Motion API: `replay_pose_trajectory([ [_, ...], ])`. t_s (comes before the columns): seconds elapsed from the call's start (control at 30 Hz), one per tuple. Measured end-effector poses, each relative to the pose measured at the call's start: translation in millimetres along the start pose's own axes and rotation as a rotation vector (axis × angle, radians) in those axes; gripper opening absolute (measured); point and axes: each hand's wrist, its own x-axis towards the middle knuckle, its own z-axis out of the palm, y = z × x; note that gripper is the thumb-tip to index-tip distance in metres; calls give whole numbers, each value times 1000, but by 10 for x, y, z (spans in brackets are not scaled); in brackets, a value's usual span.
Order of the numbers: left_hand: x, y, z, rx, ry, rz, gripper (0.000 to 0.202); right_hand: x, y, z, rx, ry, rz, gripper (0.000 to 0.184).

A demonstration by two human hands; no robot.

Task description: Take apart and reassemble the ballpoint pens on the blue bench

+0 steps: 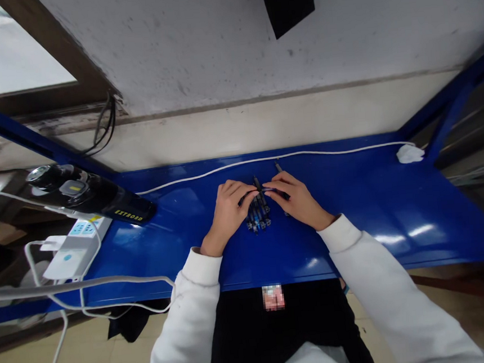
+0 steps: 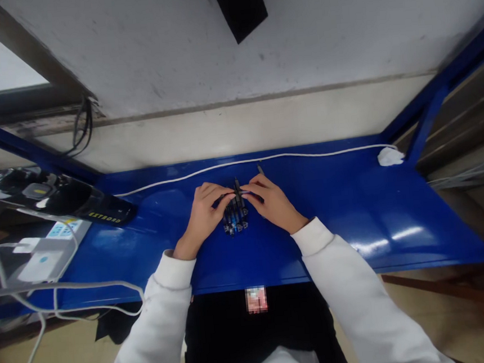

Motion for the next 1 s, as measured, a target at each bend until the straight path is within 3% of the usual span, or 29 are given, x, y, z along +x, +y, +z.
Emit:
replay_pose_trajectory([
  [0.33, -11, -15, 13, -8, -11, 35, 11, 10, -44, 18, 23, -59, 5, 8],
  [0.7, -14, -14, 10, -4, -50, -17, 12, 11, -100, 21, 35, -90, 11, 17],
  [0.9, -10, -5, 0, -9, -33, -23, 11, 16, -97, 0, 43, -97, 19, 8],
  [1.0, -13, -10, 1, -11, -34, -16, 11, 23, -117, -26, 39, -131, 22, 13],
])
